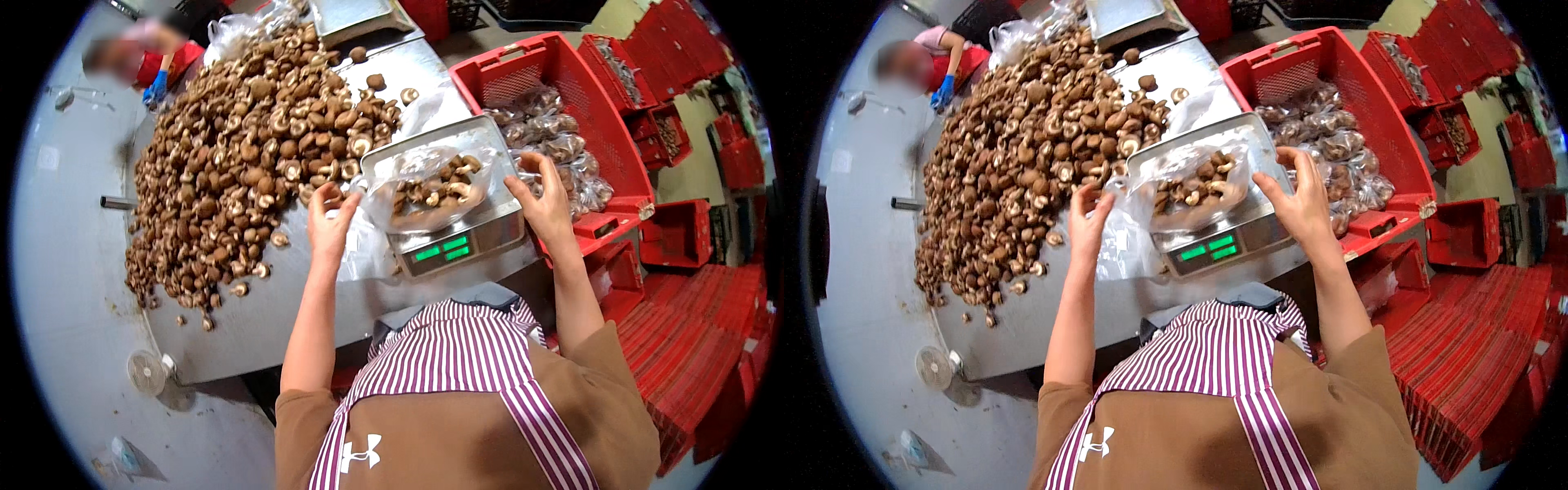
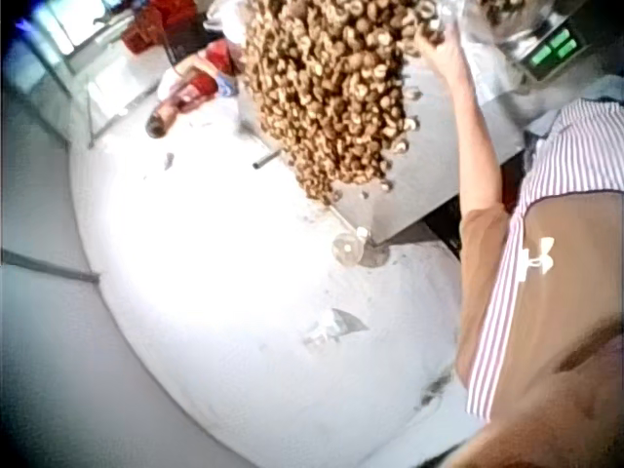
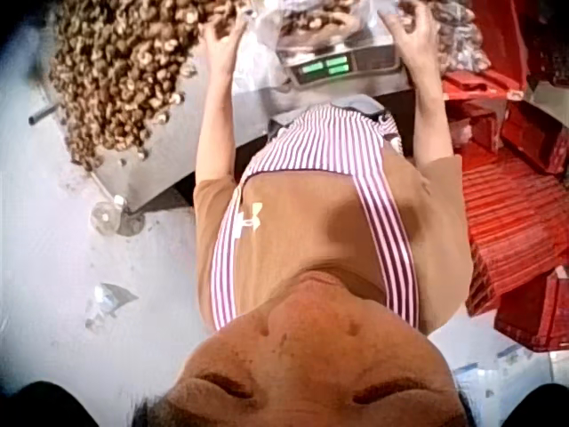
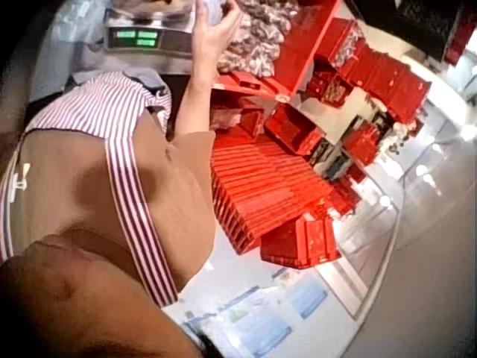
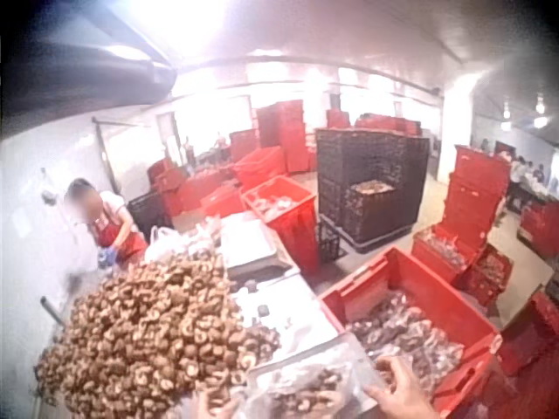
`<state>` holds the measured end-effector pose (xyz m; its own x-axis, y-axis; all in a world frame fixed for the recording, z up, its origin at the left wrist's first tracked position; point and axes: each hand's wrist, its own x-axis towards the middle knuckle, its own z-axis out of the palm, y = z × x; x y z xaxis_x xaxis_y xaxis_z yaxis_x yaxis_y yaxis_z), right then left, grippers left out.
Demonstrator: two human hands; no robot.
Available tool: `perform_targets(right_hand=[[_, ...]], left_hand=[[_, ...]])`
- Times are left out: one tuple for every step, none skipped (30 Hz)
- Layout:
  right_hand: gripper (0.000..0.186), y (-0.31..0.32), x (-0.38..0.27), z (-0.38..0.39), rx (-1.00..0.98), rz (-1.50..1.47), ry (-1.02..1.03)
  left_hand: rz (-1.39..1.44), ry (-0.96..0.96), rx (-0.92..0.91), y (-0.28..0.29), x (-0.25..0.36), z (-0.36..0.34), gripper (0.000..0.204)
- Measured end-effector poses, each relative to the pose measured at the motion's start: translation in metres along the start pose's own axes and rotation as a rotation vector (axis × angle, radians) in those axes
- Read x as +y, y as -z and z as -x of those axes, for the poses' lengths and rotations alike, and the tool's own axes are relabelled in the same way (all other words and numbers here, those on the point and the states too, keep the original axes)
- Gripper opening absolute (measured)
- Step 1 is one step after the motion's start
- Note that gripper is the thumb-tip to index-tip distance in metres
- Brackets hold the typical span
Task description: The person stands at a stainless steel table and repeatedly scoops shiitake mushrooms from a large pile into clear plastic bags. They place the bags on a digital scale to weigh them, then move the filled bags into red plastic crates. The process is repeated continuously throughout the clip.
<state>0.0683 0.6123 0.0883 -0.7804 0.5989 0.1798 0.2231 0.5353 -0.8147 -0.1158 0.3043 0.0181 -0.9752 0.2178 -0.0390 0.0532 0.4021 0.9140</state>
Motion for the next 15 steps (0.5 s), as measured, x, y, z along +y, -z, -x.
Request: perform_targets(right_hand=[[0.053, -0.005, -0.008, -0.003, -0.012, 0.087, 0.021], [0.053, -0.011, -0.014, -0.006, 0.006, 0.094, 0.059], [0.052, -0.016, -0.018, -0.01, -0.039, 0.154, 0.029], [0.052, -0.02, -0.02, -0.014, -0.082, 0.215, -0.001], [0.051, -0.026, -0.022, -0.018, -0.127, 0.276, -0.029], [0.045, -0.034, -0.017, -0.022, -0.075, 0.313, 0.011], [0.041, -0.041, -0.012, -0.027, -0.071, 0.23, -0.009], [0.038, -0.047, -0.009, -0.033, -0.065, 0.146, -0.024], [0.035, -0.051, -0.004, -0.037, -0.052, 0.063, -0.044], [0.025, -0.053, 0.0, -0.037, -0.057, -0.31, -0.029], [0.019, -0.046, -0.009, -0.036, -0.138, -0.41, -0.055], [0.019, -0.041, -0.021, -0.031, -0.127, -0.433, -0.01], [0.018, -0.033, -0.036, -0.023, -0.105, -0.449, 0.035], [0.018, -0.029, -0.051, -0.015, -0.133, -0.431, 0.015], [0.019, -0.034, -0.043, -0.009, -0.131, -0.454, 0.0]], left_hand=[[-0.036, 0.013, -0.016, -0.006, 0.002, 0.004, 0.062], [-0.064, 0.013, -0.03, -0.011, 0.004, 0.004, 0.058], [-0.142, 0.035, -0.038, -0.016, 0.011, 0.005, 0.053], [-0.227, 0.021, -0.051, -0.021, 0.017, 0.003, 0.047], [-0.312, 0.008, -0.062, -0.025, 0.022, 0.002, 0.041], [-0.287, -0.003, -0.058, -0.03, 0.034, 0.005, 0.032], [-0.121, -0.015, -0.083, -0.038, 0.032, 0.003, 0.03], [0.045, -0.032, -0.102, -0.045, 0.027, -0.001, 0.028], [0.211, -0.053, -0.129, -0.05, 0.042, -0.004, 0.027], [0.406, -0.034, -0.166, -0.052, 0.056, 0.003, 0.013], [0.441, -0.059, -0.167, -0.043, 0.079, 0.011, 0.011], [0.478, -0.086, -0.175, -0.034, 0.099, 0.02, 0.01], [0.522, -0.117, -0.195, -0.03, 0.11, 0.028, 0.01], [0.524, -0.091, -0.213, -0.026, 0.11, 0.033, 0.01], [0.528, -0.078, -0.237, -0.021, 0.114, 0.033, 0.01]])
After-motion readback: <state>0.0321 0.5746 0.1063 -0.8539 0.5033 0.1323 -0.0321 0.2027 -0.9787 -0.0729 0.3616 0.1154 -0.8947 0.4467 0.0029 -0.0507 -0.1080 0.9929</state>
